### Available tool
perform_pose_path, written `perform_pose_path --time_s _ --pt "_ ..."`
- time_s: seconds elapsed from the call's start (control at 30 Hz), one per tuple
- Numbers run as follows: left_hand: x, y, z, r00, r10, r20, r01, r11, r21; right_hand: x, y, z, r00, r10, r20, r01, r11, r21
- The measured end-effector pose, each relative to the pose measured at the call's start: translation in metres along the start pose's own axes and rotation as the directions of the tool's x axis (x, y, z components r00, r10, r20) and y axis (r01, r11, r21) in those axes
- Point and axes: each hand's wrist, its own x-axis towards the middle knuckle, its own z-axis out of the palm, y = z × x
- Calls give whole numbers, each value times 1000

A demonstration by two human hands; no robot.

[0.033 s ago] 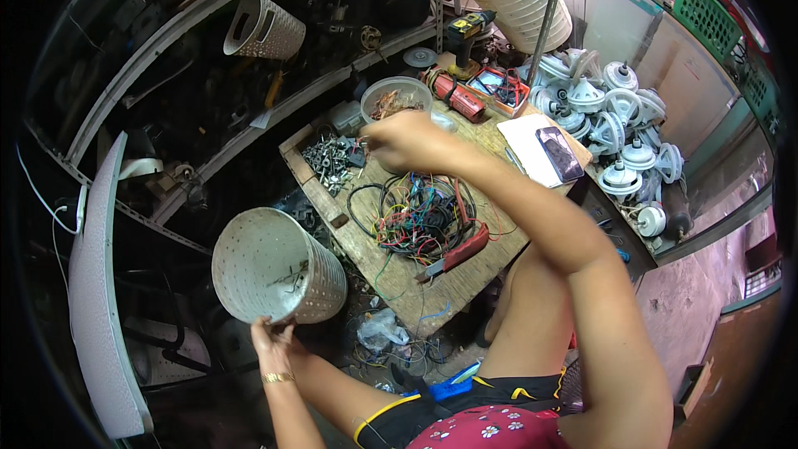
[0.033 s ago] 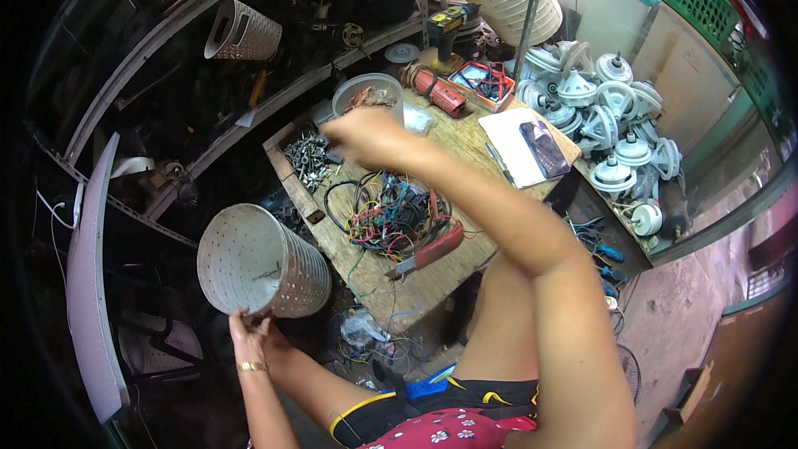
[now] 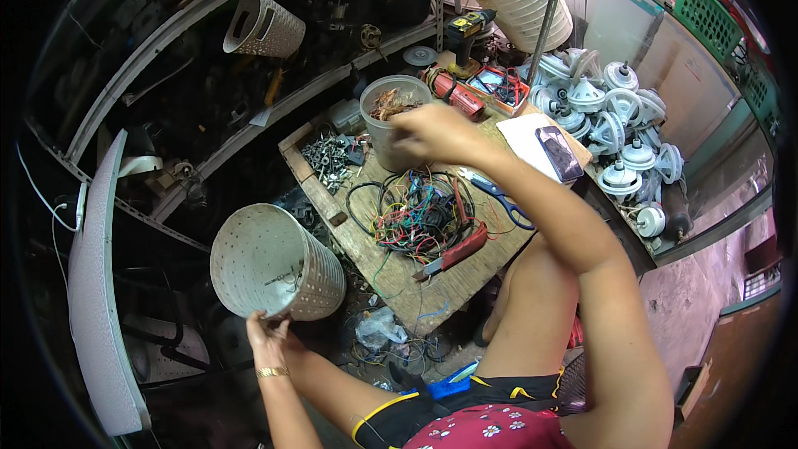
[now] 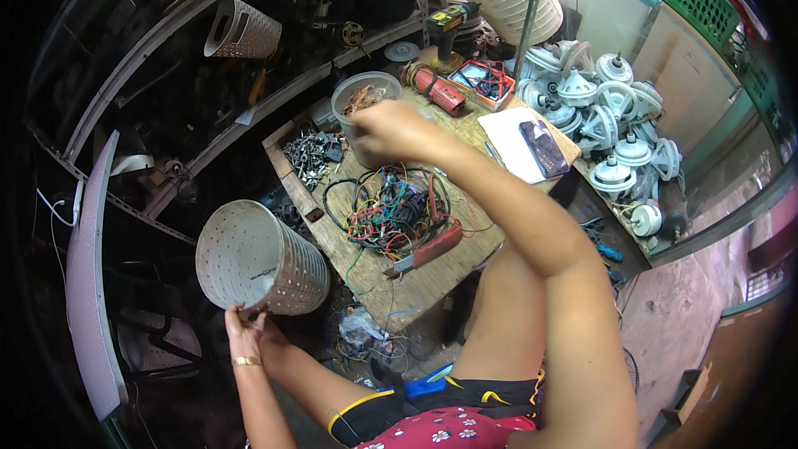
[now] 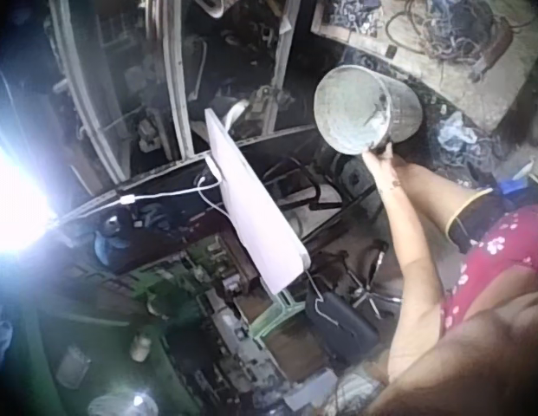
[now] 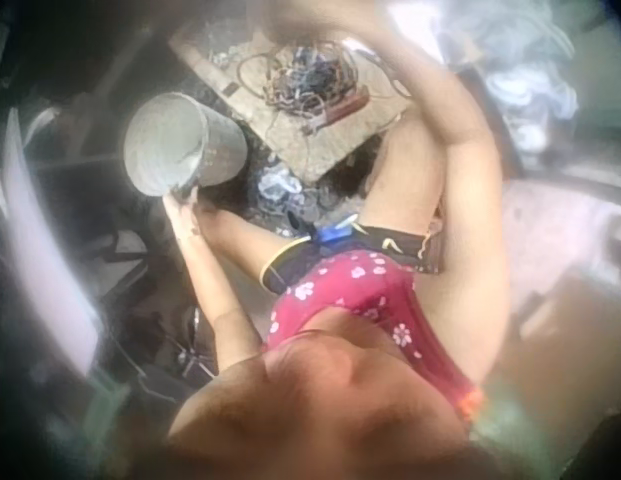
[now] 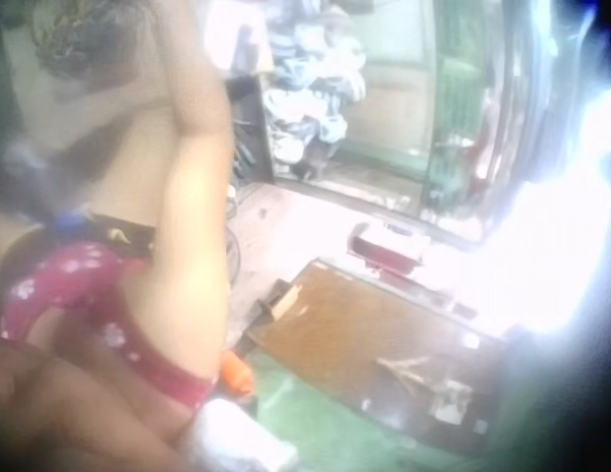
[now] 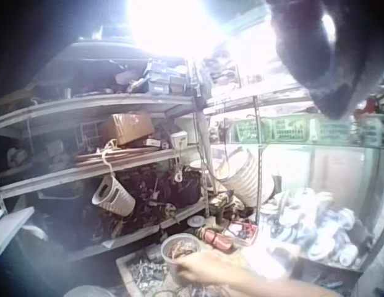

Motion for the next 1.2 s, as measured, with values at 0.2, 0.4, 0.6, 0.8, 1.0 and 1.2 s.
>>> perform_pose_path --time_s 0.2,0.4,0.6,0.8,1.0,1.2 --pt "-12 -3 8 988 72 136 -85 992 94 -135 106 -41 868 447 -215 -468 882 -53" --pt "-25 -36 -13 955 207 212 -224 973 59 -238 205 -38 473 736 -484 -863 497 -89" --pt "-74 -64 -52 886 448 119 -446 756 479 -242 222 -14 342 890 -303 -940 323 -112" --pt "-144 -92 -107 567 677 469 -559 -103 823 -223 239 3 420 845 -330 -907 376 -191" --pt "-199 -130 -122 660 493 567 -540 -214 814 -207 218 -5 383 866 -322 -922 336 -194" --pt "-205 -165 -119 702 410 583 -479 -333 812 -201 214 1 539 757 -369 -841 458 -290"
